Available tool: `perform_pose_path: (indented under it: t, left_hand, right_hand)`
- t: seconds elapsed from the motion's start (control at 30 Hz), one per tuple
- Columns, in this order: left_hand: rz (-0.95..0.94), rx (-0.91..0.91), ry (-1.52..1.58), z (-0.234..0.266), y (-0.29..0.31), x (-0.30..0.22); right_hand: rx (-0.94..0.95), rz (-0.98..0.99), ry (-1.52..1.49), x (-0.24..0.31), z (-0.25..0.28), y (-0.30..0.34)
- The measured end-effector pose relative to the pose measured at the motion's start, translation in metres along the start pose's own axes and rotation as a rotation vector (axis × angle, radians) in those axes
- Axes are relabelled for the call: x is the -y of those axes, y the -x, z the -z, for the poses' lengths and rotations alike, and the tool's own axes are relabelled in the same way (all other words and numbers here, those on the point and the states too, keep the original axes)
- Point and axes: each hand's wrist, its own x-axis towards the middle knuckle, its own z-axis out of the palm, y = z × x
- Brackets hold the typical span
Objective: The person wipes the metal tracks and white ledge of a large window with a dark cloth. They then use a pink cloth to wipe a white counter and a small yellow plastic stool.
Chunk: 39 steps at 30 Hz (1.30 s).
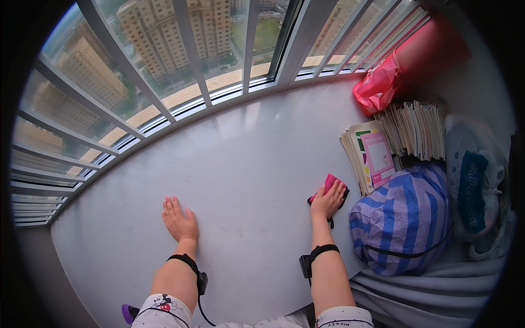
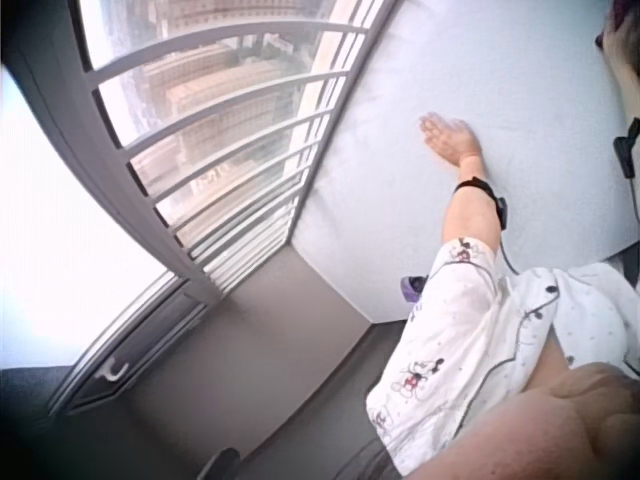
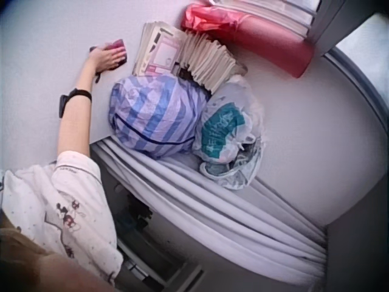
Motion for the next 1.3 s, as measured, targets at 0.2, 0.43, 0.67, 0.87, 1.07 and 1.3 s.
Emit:
perform_pose_path:
  t: [0.2, 0.43, 0.67, 0.87, 1.07, 1.3]
  left_hand:
    - [-0.046, -0.026, 0.027, -0.008, -0.001, -0.005]
    - [-0.005, 0.008, 0.027, -0.001, 0.001, 0.005]
    - [-0.021, 0.001, 0.054, -0.004, -0.001, 0.000]
    - [-0.005, 0.007, 0.065, -0.003, 0.000, 0.002]
    - [-0.007, 0.018, 0.095, -0.001, 0.000, 0.002]
    - [0.016, 0.028, 0.100, -0.002, 0.002, 0.010]
  right_hand:
    - [0.164, 0.536, -0.090, 0.162, -0.031, 0.002]
    - [0.652, 1.723, -0.333, 0.137, -0.013, 0.052]
    - [-0.049, 0.442, -0.176, 0.125, -0.068, -0.165]
    - [0.116, 0.308, -0.003, 0.231, -0.086, -0.184]
    - [0.185, 0.892, -0.106, 0.268, -0.077, -0.029]
    - [0.680, 1.902, -0.093, 0.158, 0.002, 0.058]
